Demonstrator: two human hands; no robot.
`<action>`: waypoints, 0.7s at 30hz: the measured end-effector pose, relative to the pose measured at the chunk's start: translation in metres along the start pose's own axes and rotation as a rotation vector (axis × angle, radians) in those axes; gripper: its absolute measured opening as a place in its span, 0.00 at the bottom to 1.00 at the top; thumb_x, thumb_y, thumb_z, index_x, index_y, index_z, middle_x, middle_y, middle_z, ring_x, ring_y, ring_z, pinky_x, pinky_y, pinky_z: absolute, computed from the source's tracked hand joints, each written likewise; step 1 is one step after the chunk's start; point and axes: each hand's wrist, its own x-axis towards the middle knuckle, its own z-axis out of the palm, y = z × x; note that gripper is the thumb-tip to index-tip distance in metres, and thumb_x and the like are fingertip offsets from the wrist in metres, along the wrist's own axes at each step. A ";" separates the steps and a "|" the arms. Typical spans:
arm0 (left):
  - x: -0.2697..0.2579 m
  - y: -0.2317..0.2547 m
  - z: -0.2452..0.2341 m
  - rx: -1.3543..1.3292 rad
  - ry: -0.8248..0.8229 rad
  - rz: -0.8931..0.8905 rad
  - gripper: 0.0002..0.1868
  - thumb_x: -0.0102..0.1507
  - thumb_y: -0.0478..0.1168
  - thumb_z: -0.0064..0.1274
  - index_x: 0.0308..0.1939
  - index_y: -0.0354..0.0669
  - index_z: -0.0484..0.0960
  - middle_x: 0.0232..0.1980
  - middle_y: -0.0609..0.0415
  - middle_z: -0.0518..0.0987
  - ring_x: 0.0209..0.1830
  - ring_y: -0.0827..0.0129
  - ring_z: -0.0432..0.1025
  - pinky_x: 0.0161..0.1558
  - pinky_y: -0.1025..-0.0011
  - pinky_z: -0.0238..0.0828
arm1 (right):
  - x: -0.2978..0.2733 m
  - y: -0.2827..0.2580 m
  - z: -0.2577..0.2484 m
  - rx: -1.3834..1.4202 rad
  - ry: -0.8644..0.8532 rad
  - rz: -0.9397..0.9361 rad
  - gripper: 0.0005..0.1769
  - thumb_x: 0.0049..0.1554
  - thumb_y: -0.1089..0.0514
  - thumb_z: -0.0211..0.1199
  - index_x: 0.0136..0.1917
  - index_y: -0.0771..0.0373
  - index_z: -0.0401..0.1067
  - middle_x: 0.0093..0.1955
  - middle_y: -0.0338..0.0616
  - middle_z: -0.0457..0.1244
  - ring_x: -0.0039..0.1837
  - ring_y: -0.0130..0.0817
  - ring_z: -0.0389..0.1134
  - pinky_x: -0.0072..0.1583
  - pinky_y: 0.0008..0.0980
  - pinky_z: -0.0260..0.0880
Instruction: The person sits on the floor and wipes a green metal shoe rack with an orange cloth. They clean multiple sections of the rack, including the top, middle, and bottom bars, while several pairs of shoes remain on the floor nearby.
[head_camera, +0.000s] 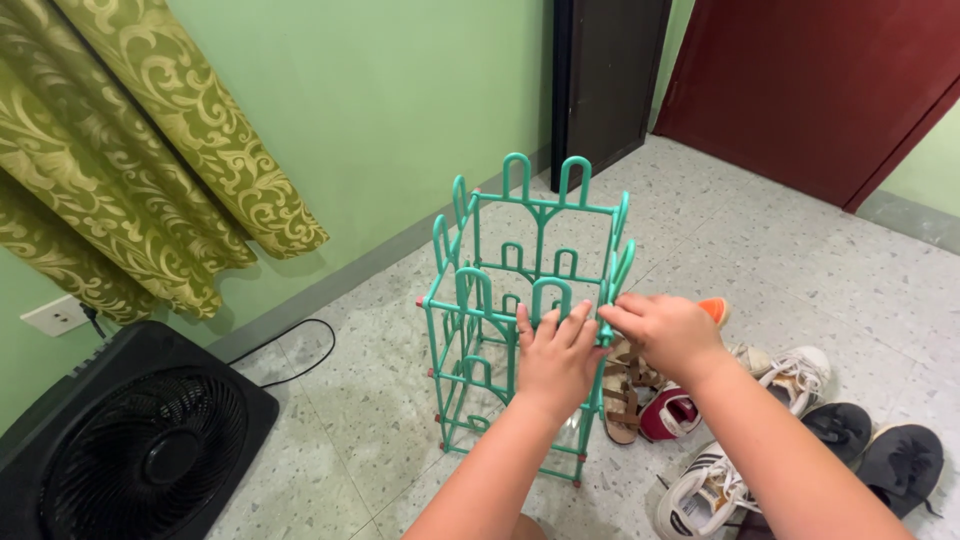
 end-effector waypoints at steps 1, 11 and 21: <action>0.001 0.000 0.001 -0.020 -0.010 -0.003 0.20 0.63 0.51 0.57 0.57 0.50 0.77 0.71 0.61 0.71 0.66 0.58 0.65 0.75 0.33 0.35 | -0.002 0.000 0.000 -0.029 0.004 -0.010 0.21 0.45 0.59 0.64 0.53 0.47 0.77 0.48 0.30 0.69 0.42 0.37 0.71 0.41 0.39 0.72; 0.007 -0.019 0.000 -0.144 0.014 0.114 0.19 0.66 0.52 0.56 0.58 0.54 0.78 0.72 0.60 0.72 0.71 0.55 0.63 0.77 0.34 0.33 | -0.009 -0.011 0.001 0.142 -0.041 0.175 0.21 0.50 0.55 0.67 0.59 0.49 0.75 0.50 0.35 0.69 0.48 0.41 0.72 0.46 0.40 0.73; 0.003 0.012 0.007 -0.169 0.164 -0.048 0.20 0.66 0.54 0.58 0.57 0.54 0.81 0.61 0.59 0.76 0.68 0.48 0.62 0.72 0.25 0.37 | -0.038 0.011 -0.013 0.245 0.253 0.856 0.14 0.58 0.59 0.68 0.58 0.57 0.77 0.55 0.51 0.70 0.57 0.50 0.72 0.60 0.43 0.73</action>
